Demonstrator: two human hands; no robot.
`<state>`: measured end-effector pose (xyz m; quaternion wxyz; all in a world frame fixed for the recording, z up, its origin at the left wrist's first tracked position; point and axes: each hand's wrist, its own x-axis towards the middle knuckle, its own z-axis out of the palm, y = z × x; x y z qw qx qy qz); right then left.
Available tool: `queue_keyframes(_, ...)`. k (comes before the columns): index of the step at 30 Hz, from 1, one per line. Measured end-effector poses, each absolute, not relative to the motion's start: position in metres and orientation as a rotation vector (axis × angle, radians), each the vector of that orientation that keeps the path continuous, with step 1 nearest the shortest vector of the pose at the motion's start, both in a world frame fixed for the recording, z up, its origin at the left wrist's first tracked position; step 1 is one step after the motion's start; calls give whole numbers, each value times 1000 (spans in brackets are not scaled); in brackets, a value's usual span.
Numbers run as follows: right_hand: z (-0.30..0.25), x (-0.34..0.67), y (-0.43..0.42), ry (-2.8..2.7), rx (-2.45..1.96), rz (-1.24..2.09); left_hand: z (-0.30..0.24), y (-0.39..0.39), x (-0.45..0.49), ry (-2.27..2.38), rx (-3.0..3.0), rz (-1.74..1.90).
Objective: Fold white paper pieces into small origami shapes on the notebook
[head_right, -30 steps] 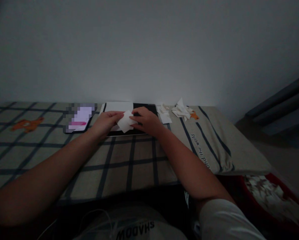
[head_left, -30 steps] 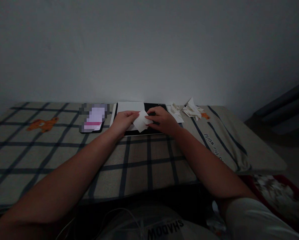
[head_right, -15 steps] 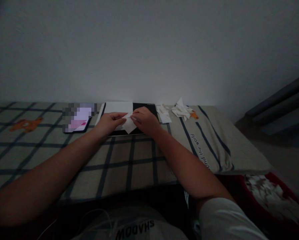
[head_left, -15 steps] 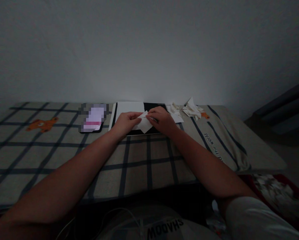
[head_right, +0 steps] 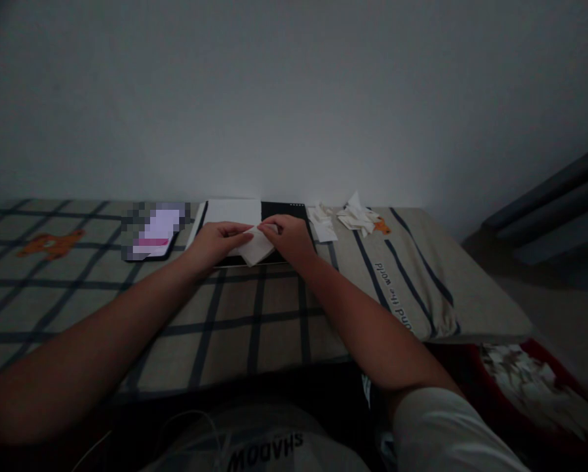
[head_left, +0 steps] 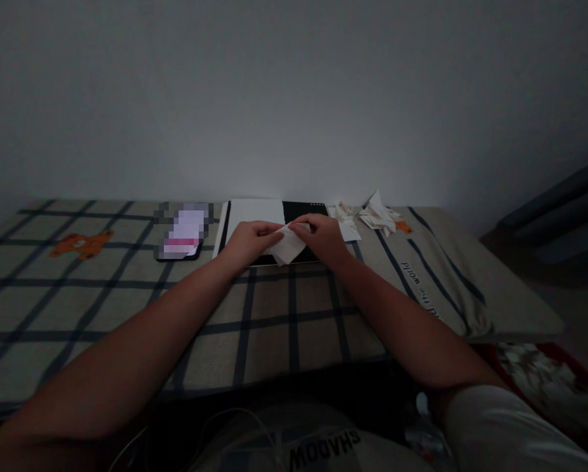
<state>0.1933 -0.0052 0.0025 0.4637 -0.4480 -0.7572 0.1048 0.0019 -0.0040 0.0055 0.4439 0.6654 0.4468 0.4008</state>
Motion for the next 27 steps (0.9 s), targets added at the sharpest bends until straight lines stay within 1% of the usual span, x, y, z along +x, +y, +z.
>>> queue_keyframes(10, 7, 196, -6, -1815, -1178, 493, 7, -5, 2, 1187, 1650, 1033)
queue_keyframes(18, 10, 194, -9, -1788, -1229, 495, 6, -3, 2, 1198, 1685, 1005)
queue_keyframes(27, 10, 193, -10, -1862, -1220, 424, 7, -4, 3, 1265, 1655, 973)
